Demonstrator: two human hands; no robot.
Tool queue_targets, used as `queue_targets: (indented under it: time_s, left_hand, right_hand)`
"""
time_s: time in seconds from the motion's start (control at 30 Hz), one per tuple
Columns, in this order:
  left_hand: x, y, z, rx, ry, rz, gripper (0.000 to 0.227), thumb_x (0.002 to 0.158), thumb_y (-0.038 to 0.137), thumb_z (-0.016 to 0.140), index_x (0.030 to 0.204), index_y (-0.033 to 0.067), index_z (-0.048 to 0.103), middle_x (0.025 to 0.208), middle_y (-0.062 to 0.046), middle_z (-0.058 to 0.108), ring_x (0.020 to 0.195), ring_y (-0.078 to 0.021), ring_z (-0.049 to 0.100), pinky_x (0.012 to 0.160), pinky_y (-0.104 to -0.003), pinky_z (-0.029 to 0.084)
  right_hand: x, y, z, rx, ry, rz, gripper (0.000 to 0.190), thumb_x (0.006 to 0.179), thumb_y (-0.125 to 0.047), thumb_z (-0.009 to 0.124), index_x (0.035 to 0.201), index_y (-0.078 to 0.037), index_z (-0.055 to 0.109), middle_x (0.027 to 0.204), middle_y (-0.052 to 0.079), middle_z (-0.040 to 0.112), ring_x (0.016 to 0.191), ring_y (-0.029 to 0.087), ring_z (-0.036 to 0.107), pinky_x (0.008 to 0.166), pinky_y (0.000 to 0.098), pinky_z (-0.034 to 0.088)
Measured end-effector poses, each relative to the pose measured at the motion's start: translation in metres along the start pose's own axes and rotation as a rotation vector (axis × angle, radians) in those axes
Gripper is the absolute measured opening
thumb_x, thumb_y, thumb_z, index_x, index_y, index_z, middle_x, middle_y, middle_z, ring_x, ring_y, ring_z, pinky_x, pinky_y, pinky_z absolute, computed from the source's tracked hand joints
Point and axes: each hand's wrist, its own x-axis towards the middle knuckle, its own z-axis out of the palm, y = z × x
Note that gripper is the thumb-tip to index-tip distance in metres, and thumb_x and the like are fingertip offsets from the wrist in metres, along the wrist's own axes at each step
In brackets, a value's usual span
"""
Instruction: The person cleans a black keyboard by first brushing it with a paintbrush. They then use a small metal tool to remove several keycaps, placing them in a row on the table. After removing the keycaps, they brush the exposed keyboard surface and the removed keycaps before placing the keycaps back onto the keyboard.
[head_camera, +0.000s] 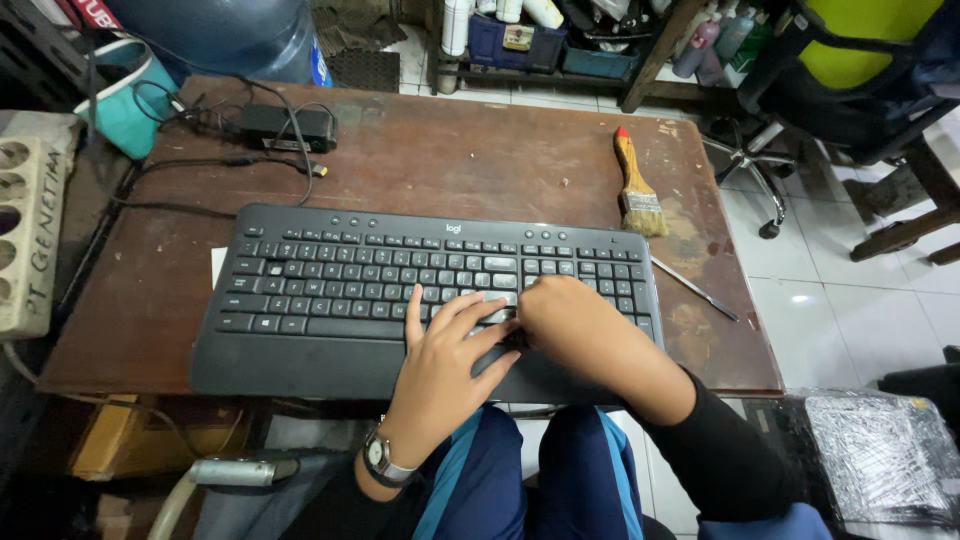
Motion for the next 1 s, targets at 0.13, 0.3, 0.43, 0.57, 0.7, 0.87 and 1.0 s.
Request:
queue_targets:
  time_s: [0.13, 0.3, 0.43, 0.57, 0.7, 0.87, 1.0]
  left_hand:
    - [-0.003, -0.002, -0.001, -0.013, 0.011, 0.023, 0.024, 0.087, 0.034, 0.072, 0.108, 0.0225, 0.075, 0.127, 0.004, 0.066, 0.124, -0.0220, 0.056, 0.117, -0.069, 0.010]
    - [-0.010, -0.014, -0.056, 0.088, 0.205, 0.085, 0.022, 0.085, 0.030, 0.078, 0.106, 0.0231, 0.076, 0.123, 0.000, 0.070, 0.119, -0.0220, 0.064, 0.110, -0.061, 0.029]
    - [-0.037, -0.073, -0.117, 0.219, 0.335, -0.113, 0.020, 0.090, 0.025, 0.071, 0.106, 0.0142, 0.076, 0.119, -0.008, 0.073, 0.110, -0.0300, 0.067, 0.090, -0.047, 0.040]
    - [-0.086, -0.142, -0.108, 0.398, 0.335, -0.489, 0.048, 0.105, 0.035, 0.057, 0.144, 0.0057, 0.061, 0.141, -0.019, 0.064, 0.135, -0.0347, 0.054, 0.114, -0.060, 0.023]
    - [-0.089, -0.149, -0.092, 0.403, 0.310, -0.508, 0.063, 0.113, 0.037, 0.039, 0.153, -0.0109, 0.048, 0.142, -0.027, 0.062, 0.137, -0.0418, 0.053, 0.123, -0.062, 0.010]
    - [-0.083, -0.145, -0.084, 0.423, 0.405, -0.570, 0.055, 0.107, 0.022, 0.050, 0.157, -0.0015, 0.048, 0.135, -0.014, 0.068, 0.122, -0.0508, 0.058, 0.100, -0.058, 0.043]
    - [-0.079, -0.135, -0.074, 0.409, 0.427, -0.496, 0.055, 0.103, 0.021, 0.055, 0.152, -0.0026, 0.050, 0.139, -0.023, 0.064, 0.122, -0.0464, 0.059, 0.108, -0.054, 0.042]
  right_hand:
    - [-0.011, 0.002, -0.004, -0.021, 0.069, -0.028, 0.010, 0.080, -0.011, 0.065, 0.074, -0.011, 0.073, 0.074, 0.010, 0.068, 0.072, 0.032, 0.065, 0.070, 0.0479, 0.052]
    - [-0.067, 0.030, -0.036, 0.334, 0.352, 0.213, 0.031, 0.088, -0.042, 0.071, 0.098, -0.013, 0.076, 0.094, 0.004, 0.070, 0.087, 0.027, 0.067, 0.081, 0.0396, 0.051]
    - [-0.131, 0.019, -0.004, 0.363, 0.471, 0.522, 0.048, 0.092, -0.041, 0.063, 0.131, -0.014, 0.065, 0.124, 0.007, 0.064, 0.119, 0.025, 0.060, 0.106, 0.0396, 0.043]
    - [-0.153, -0.015, 0.047, 0.626, 0.614, 0.638, 0.079, 0.089, -0.030, 0.064, 0.156, -0.005, 0.030, 0.156, 0.018, 0.040, 0.145, 0.033, 0.038, 0.119, 0.0443, 0.028]
    - [-0.147, -0.034, 0.074, 0.396, 0.613, 0.594, 0.110, 0.076, -0.055, 0.074, 0.159, -0.005, 0.022, 0.163, 0.016, 0.034, 0.154, 0.035, 0.026, 0.124, 0.0549, 0.016]
    - [-0.153, -0.027, 0.081, 0.408, 0.640, 0.591, 0.113, 0.070, -0.058, 0.079, 0.158, -0.009, 0.027, 0.162, 0.021, 0.033, 0.152, 0.036, 0.030, 0.122, 0.0543, 0.021]
    - [-0.166, -0.018, 0.081, 0.428, 0.704, 0.570, 0.117, 0.063, -0.052, 0.084, 0.156, -0.005, 0.032, 0.159, 0.017, 0.042, 0.151, 0.033, 0.035, 0.124, 0.0512, 0.023]
